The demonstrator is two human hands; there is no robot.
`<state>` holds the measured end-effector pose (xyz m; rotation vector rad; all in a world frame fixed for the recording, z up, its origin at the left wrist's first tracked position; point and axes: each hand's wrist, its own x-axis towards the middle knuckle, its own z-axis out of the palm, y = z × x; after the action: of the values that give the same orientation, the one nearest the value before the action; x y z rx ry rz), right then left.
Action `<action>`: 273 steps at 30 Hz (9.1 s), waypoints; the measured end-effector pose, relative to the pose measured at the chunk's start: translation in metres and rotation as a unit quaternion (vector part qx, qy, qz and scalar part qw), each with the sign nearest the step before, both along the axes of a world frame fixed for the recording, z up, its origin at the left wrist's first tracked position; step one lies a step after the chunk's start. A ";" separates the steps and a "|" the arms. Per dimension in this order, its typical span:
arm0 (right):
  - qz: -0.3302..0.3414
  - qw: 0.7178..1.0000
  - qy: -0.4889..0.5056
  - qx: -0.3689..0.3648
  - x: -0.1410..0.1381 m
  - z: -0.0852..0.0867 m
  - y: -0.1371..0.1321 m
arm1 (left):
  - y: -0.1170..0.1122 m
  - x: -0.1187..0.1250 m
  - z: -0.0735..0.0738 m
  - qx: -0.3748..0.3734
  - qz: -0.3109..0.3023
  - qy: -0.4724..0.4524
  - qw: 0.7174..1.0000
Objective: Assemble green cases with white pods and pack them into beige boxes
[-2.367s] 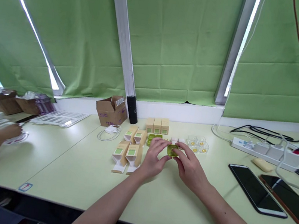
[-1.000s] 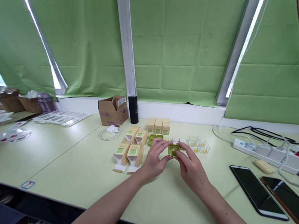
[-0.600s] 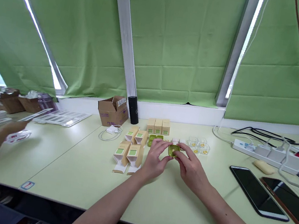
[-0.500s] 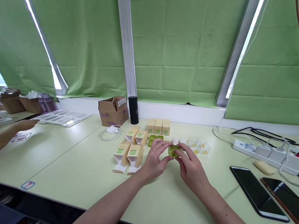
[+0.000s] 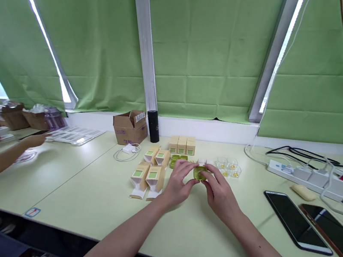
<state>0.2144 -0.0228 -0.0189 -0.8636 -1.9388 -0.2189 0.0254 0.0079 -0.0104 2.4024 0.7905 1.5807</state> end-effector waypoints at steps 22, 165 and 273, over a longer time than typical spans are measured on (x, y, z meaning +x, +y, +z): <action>0.038 0.985 0.123 -0.111 -0.004 0.000 -0.007 | 0.002 0.000 -0.002 -0.122 0.002 -0.083 0.989; 0.333 0.651 0.533 -0.426 -0.017 0.017 0.006 | 0.016 0.000 -0.004 -0.421 -0.197 -0.439 0.769; 0.114 0.847 0.400 -0.331 -0.020 0.018 0.007 | 0.008 0.019 -0.006 -0.355 -0.063 -0.278 0.890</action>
<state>0.1939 -0.0155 -0.0013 -0.9323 -1.2671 0.8828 0.0442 0.0156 -0.0163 1.3673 0.8613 1.4628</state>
